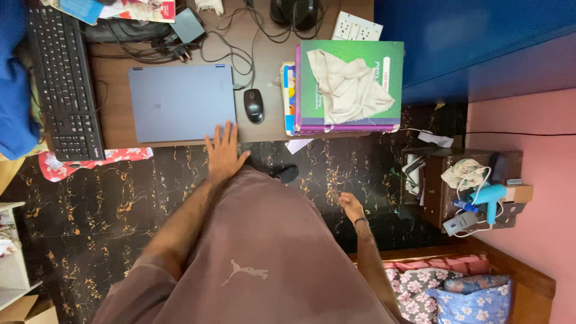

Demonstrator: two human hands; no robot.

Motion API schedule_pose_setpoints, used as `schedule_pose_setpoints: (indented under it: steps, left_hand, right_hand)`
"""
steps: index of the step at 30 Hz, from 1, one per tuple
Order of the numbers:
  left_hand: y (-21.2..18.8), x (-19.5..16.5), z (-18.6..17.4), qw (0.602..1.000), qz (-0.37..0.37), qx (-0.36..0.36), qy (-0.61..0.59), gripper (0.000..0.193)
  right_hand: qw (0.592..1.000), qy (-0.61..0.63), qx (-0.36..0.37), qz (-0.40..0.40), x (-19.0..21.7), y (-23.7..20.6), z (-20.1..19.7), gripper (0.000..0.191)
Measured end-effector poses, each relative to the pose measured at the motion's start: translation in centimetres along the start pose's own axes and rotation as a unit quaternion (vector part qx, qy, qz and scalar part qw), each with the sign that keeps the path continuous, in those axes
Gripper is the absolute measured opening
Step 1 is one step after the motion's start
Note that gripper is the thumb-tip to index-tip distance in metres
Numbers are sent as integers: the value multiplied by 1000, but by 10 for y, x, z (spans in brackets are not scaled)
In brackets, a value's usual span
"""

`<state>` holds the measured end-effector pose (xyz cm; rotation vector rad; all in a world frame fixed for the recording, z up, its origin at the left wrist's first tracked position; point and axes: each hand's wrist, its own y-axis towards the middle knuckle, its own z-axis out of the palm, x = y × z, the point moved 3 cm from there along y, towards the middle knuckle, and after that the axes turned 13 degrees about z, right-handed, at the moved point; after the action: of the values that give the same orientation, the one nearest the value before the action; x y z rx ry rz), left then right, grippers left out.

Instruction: The person clears books and a folder aside on a cluttered desk, positions a laptop, and wipes a computer mouse, laptop lid, and headphones with a white cloth. They also handle loose cables and rearrange items on the desk while cleaning each device.

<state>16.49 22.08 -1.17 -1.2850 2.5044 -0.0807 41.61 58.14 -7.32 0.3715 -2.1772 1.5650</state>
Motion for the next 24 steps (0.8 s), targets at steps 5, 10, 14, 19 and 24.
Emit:
schedule_pose_setpoints:
  steps: [5,10,14,19,24]
  left_hand:
    - [73,-14,-29,998,32,-37,-31,108]
    - [117,-11,-33,997,5,68,-34,114]
    - [121,-7,-28,997,60,42,-13,111]
    - [117,3,-20,995,91,49,-7,109]
    - [122,9,-19,993,81,78,-18,109]
  right_hand:
    - [998,-35,-14,-46,35,5,6,38]
    - [991,-123,19,-58,78,15,36,44]
    - [993,-90,13,-75,98,13,41,43]
    - [993,-64,2,-99,108,14,29,44]
    - [992,0,-19,-124,107,17,13,35]
